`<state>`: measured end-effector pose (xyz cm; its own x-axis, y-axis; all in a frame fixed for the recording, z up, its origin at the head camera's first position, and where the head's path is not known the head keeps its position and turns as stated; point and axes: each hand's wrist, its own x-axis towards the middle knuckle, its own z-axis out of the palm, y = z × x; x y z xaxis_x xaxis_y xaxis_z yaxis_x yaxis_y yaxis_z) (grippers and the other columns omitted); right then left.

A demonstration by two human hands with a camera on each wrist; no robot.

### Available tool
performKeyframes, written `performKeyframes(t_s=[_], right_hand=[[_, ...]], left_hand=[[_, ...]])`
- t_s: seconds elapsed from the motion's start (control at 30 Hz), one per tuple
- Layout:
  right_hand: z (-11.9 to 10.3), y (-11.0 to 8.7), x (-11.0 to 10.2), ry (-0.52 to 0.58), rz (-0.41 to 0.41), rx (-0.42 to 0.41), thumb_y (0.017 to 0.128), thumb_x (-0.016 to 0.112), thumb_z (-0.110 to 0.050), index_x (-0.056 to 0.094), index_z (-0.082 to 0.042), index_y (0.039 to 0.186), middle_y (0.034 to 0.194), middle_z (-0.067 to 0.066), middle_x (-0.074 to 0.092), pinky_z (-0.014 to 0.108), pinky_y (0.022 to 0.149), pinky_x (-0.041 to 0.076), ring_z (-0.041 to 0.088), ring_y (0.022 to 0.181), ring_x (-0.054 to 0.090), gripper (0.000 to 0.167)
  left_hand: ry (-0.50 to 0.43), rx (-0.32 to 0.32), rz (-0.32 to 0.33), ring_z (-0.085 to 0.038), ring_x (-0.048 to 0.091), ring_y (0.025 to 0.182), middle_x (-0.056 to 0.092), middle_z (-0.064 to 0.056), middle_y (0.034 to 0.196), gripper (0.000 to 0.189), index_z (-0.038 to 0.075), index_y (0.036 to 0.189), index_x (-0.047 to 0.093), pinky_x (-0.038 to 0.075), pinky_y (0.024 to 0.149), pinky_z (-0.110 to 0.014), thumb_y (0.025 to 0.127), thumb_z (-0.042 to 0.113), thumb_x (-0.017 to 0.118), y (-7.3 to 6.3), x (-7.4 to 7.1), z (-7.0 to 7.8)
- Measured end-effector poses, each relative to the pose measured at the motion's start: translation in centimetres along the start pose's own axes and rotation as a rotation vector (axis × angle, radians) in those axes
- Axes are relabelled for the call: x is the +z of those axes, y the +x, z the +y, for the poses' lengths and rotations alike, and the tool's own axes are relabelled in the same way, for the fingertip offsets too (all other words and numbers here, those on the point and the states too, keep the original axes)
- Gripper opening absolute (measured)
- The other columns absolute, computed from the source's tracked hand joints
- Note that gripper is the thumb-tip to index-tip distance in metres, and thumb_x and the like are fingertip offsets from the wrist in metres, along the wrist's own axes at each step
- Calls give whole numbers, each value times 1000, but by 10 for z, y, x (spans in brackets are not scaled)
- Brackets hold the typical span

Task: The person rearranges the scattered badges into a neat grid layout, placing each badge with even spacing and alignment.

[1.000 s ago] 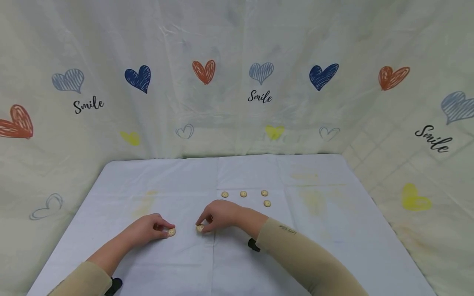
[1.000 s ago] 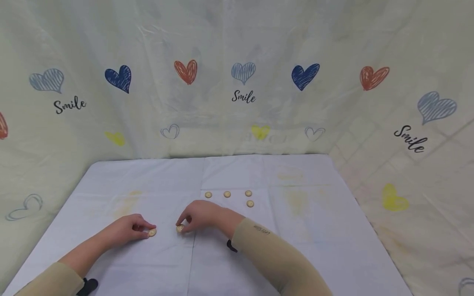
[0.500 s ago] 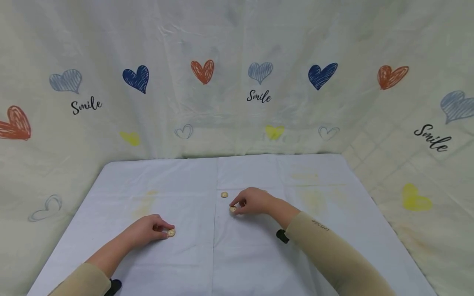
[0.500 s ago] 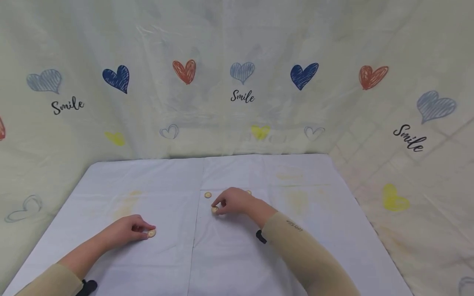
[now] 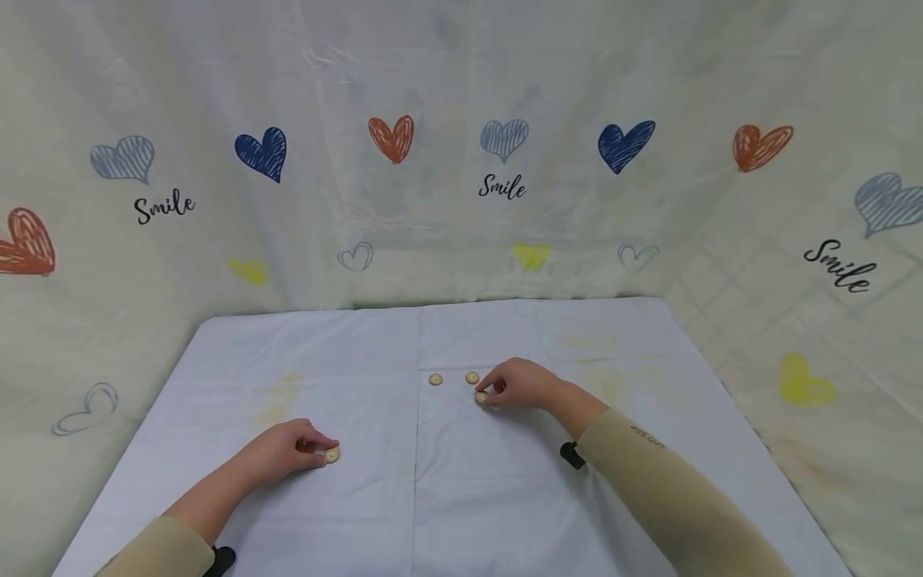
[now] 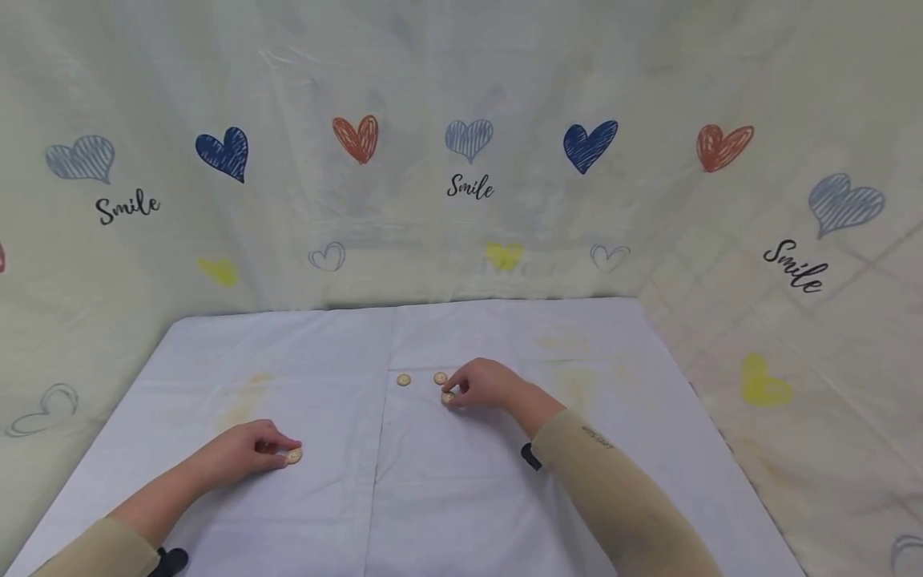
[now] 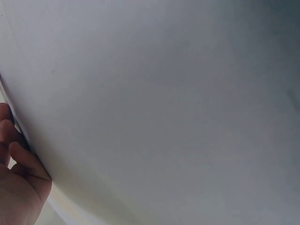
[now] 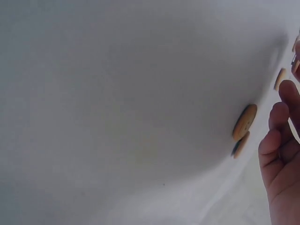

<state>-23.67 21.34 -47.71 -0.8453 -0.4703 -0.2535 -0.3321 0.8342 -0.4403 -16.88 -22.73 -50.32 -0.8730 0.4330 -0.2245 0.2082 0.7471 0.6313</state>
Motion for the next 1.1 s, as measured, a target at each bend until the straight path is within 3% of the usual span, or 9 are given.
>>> performKeyframes(t_s=[0.33, 0.7, 1.1], right_hand=[[-2, 9, 7, -105, -6, 1, 88, 75, -35, 77, -33, 111, 73, -13, 58, 28, 69, 43, 6, 70, 51, 23], [-15, 12, 8, -169, -17, 30, 87, 76, -38, 77, -33, 113, 75, -13, 58, 28, 69, 42, 6, 73, 51, 26], [-6, 3, 3, -33, 25, 71, 86, 78, -40, 76, -35, 114, 78, -10, 59, 30, 72, 43, 10, 76, 53, 29]], left_hand=[[3, 17, 5, -7, 46, 73, 60, 10, 87, 25, 24, 109, 78, 39, 65, -25, 84, 25, 80, 1, 1, 2], [-2, -12, 3, -9, 45, 73, 59, 8, 87, 25, 25, 109, 78, 39, 65, -26, 84, 25, 80, 1, 0, -1], [1, -8, 6, -9, 46, 74, 60, 9, 88, 25, 24, 108, 79, 40, 66, -26, 83, 23, 80, 1, 1, -1]])
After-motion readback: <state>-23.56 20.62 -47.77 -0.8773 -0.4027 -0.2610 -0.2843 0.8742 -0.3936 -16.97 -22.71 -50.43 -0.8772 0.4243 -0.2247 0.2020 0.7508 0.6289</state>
